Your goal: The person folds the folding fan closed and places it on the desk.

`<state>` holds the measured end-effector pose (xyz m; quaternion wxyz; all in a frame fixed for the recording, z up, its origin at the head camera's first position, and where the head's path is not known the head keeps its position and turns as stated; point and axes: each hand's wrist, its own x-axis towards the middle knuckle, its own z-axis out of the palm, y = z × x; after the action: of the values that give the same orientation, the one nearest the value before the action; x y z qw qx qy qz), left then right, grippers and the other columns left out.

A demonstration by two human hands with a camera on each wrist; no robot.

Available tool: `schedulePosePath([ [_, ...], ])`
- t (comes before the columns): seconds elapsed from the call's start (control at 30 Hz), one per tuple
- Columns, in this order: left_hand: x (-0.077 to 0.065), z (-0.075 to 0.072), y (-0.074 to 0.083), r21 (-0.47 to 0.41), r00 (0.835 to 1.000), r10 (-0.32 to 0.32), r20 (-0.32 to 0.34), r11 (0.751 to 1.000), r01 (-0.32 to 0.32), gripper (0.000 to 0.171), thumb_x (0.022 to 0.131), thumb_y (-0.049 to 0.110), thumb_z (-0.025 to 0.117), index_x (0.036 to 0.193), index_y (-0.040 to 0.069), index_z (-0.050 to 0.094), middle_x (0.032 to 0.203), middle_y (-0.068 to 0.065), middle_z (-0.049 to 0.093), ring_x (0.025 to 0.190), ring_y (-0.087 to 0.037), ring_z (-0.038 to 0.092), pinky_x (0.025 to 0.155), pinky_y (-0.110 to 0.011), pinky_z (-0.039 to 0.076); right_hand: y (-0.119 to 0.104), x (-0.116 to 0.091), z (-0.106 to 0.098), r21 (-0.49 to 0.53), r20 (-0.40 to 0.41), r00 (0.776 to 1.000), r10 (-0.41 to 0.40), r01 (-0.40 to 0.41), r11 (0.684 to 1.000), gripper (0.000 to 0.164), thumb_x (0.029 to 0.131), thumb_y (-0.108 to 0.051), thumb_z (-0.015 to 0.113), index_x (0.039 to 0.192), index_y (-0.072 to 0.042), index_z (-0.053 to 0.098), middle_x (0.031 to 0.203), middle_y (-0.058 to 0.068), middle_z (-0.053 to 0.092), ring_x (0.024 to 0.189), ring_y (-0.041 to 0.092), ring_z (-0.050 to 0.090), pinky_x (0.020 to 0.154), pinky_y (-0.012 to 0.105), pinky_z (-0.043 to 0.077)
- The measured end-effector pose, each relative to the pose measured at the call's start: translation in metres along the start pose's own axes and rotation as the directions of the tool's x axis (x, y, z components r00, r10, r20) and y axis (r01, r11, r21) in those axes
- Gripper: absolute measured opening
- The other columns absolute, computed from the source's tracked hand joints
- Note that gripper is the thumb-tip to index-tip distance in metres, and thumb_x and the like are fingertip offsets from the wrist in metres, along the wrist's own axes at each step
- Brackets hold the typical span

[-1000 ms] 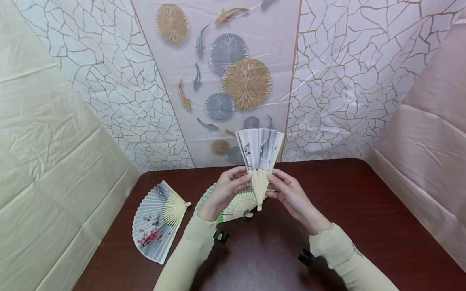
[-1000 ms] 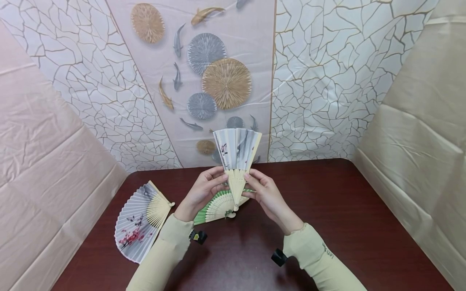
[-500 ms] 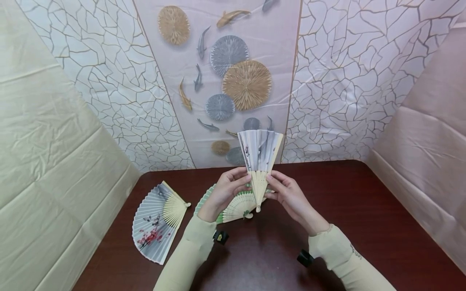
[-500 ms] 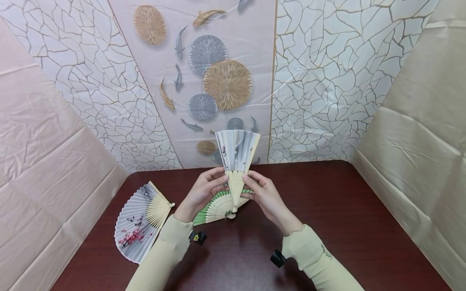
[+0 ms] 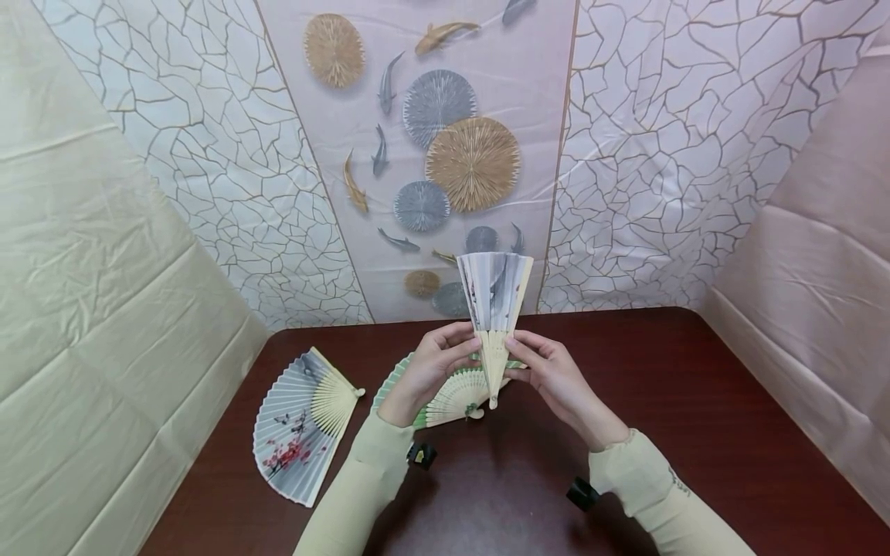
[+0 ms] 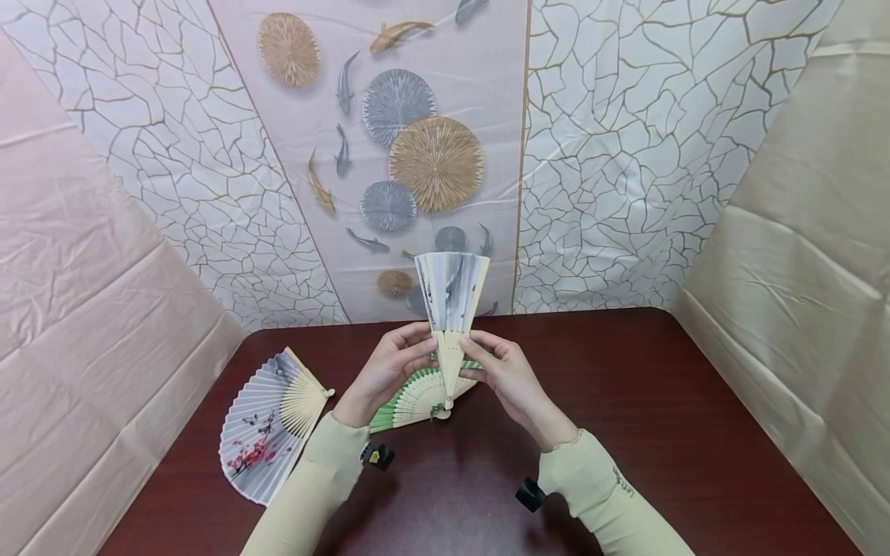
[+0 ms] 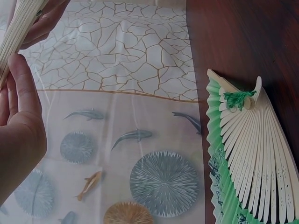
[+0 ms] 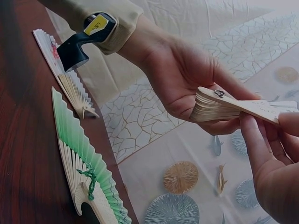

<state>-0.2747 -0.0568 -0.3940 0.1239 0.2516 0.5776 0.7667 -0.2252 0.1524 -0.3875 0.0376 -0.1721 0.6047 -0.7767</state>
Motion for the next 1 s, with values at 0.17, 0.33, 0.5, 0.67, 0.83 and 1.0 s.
schedulePosePath([
  [0.17, -0.0015, -0.0015, 0.0, -0.004, 1.0, 0.008, 0.004, 1.0, -0.008, 0.037, 0.101, -0.003, 0.055, 0.136, -0.009, 0.054, 0.113, -0.005, 0.07, 0.096, -0.016, 0.069, 0.082, -0.032, 0.059, -0.0001, 0.0009, 0.0022, -0.006, -0.006, 1.0, 0.012, -0.012, 1.0, 0.037, 0.105, -0.017, 0.058, 0.134, 0.005, 0.058, 0.119, 0.0, 0.069, 0.106, 0.015, 0.066, 0.088, 0.033, 0.058],
  [0.33, -0.0024, -0.0045, -0.0011, -0.002, 1.0, 0.003, 0.006, 1.0, -0.003, 0.037, 0.1, -0.002, 0.056, 0.137, -0.008, 0.055, 0.115, -0.005, 0.07, 0.097, -0.016, 0.069, 0.082, -0.032, 0.059, 0.0016, 0.0021, 0.0025, -0.018, 0.005, 1.0, 0.01, -0.01, 1.0, 0.039, 0.105, -0.018, 0.058, 0.136, 0.006, 0.057, 0.121, 0.0, 0.068, 0.109, 0.013, 0.065, 0.09, 0.034, 0.058],
  [0.5, -0.0018, -0.0075, -0.0017, 0.013, 1.0, 0.001, 0.012, 1.0, -0.001, 0.037, 0.101, 0.0, 0.057, 0.137, -0.006, 0.056, 0.117, -0.007, 0.069, 0.097, -0.017, 0.068, 0.082, -0.032, 0.059, 0.0022, 0.0038, 0.0039, -0.036, 0.017, 1.0, 0.004, -0.004, 0.999, 0.04, 0.105, -0.018, 0.058, 0.136, 0.006, 0.057, 0.122, 0.0, 0.068, 0.108, 0.014, 0.065, 0.09, 0.033, 0.058],
  [0.67, -0.0015, -0.0074, -0.0029, 0.021, 1.0, -0.002, 0.012, 1.0, 0.002, 0.037, 0.101, -0.001, 0.057, 0.137, -0.007, 0.056, 0.117, -0.007, 0.069, 0.097, -0.017, 0.069, 0.083, -0.033, 0.059, 0.0028, 0.004, 0.0049, -0.036, 0.008, 1.0, 0.008, -0.008, 0.999, 0.037, 0.104, -0.017, 0.059, 0.134, 0.004, 0.059, 0.12, 0.0, 0.068, 0.108, 0.016, 0.065, 0.089, 0.033, 0.058],
  [0.83, -0.0015, -0.0064, -0.0028, 0.025, 1.0, 0.004, 0.013, 1.0, -0.004, 0.036, 0.101, -0.003, 0.056, 0.136, -0.009, 0.055, 0.116, -0.007, 0.07, 0.097, -0.017, 0.069, 0.084, -0.034, 0.059, 0.0042, 0.0046, 0.0061, -0.022, -0.009, 1.0, 0.01, -0.011, 1.0, 0.034, 0.104, -0.016, 0.059, 0.132, 0.003, 0.061, 0.119, -0.001, 0.069, 0.109, 0.017, 0.064, 0.089, 0.033, 0.058],
  [1.0, -0.0011, -0.0061, -0.0037, 0.032, 1.0, 0.013, 0.018, 0.999, -0.014, 0.036, 0.1, -0.002, 0.057, 0.136, -0.008, 0.056, 0.117, -0.008, 0.07, 0.098, -0.017, 0.069, 0.084, -0.035, 0.059, 0.0059, 0.0051, 0.0057, -0.034, -0.014, 1.0, 0.001, -0.002, 0.999, 0.035, 0.104, -0.014, 0.059, 0.133, 0.004, 0.06, 0.118, -0.001, 0.07, 0.107, 0.014, 0.065, 0.089, 0.033, 0.058],
])
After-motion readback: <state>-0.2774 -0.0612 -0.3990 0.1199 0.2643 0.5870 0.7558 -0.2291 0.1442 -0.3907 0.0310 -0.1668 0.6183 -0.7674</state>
